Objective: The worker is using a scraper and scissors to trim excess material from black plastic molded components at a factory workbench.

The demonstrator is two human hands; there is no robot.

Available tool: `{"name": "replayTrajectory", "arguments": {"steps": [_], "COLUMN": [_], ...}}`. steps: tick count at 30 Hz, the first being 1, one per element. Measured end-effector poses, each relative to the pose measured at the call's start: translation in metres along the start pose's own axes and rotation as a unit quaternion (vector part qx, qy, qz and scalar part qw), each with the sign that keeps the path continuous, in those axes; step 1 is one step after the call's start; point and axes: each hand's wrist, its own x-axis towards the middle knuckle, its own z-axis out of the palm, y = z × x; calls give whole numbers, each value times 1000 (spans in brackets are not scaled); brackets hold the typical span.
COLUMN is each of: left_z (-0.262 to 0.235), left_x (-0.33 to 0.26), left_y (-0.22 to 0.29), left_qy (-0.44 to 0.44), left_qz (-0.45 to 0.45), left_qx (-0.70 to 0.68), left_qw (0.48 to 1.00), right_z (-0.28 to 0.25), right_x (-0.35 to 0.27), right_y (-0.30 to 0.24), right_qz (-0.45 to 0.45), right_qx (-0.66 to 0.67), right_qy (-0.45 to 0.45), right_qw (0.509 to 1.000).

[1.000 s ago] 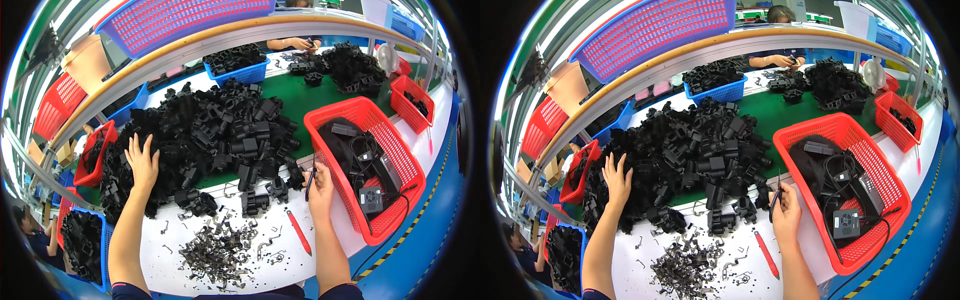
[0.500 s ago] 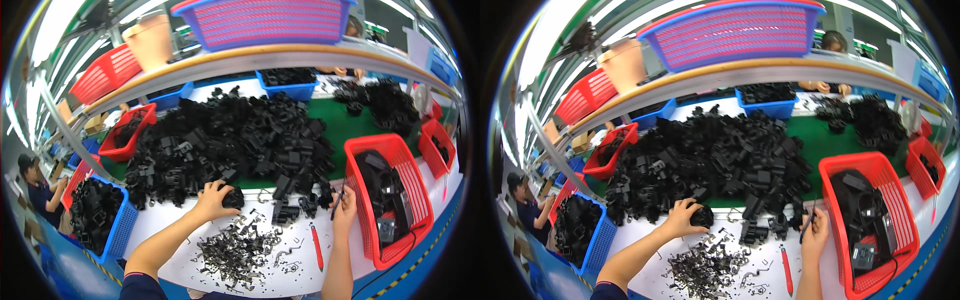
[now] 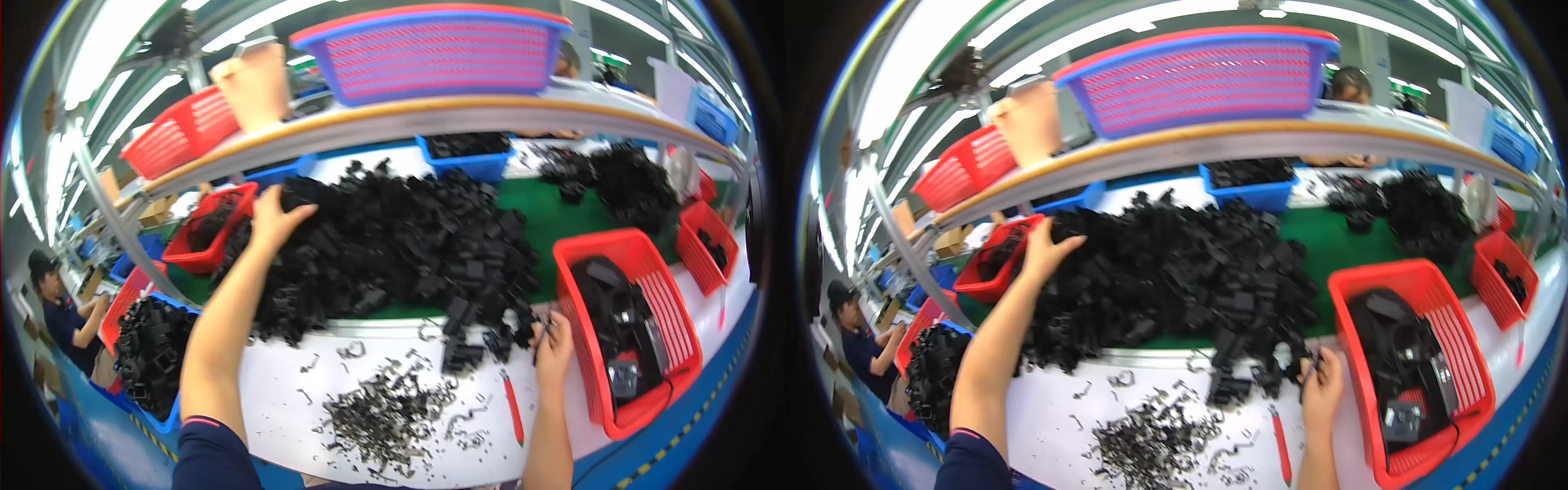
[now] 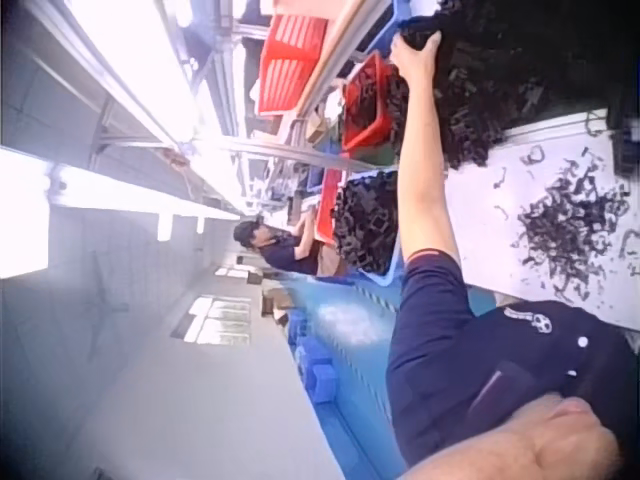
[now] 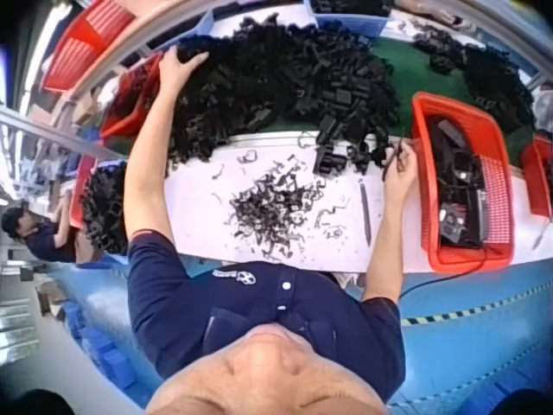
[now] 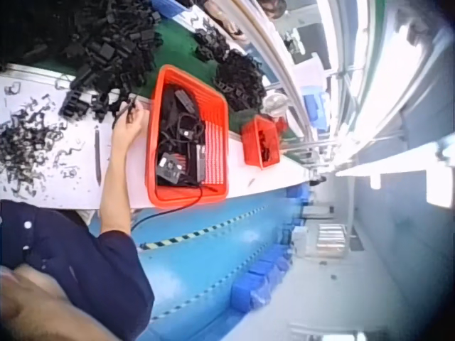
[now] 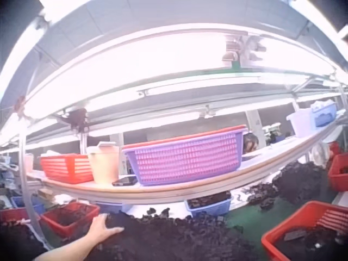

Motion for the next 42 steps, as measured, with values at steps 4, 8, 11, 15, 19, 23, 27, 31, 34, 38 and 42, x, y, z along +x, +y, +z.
{"name": "replayTrajectory", "arguments": {"steps": [4,8,11,15,19,23,27,31,34,38,42], "left_z": [12,53,73,91,111,116,85,65,50,38,48], "left_x": [-7,-58,-126,-207,-214,-219,-207,-178,-152,-62,-18], "left_y": [-56,60,156,175,173,157,144,124,92,70,45], "left_qy": [-37,15,-289,-411,-416,-340,-324,-170,-53,100,63], "left_qz": [-74,209,276,226,132,63,-12,96,85,92,90], "left_qx": [64,26,-102,-26,-75,-227,-361,-239,-202,-204,-23], "left_qw": [994,978,911,883,896,911,874,951,974,969,994], "right_z": [9,-2,-9,11,15,12,13,15,28,26,25], "right_x": [0,-1,-3,-11,-11,-11,-17,-23,-31,-31,-33], "right_y": [4,-4,-12,-16,-15,-5,-17,-11,-23,-31,-30], "right_qz": [-20,-17,-24,-26,-35,-46,-41,-48,-73,-87,-121], "right_qx": [-3,-31,-49,-57,-92,-83,-119,-213,-313,-348,-375], "right_qy": [-20,-18,8,-47,-61,-33,-47,-93,-101,-120,-139], "right_qw": [1000,999,998,997,993,995,991,971,941,926,908]}}
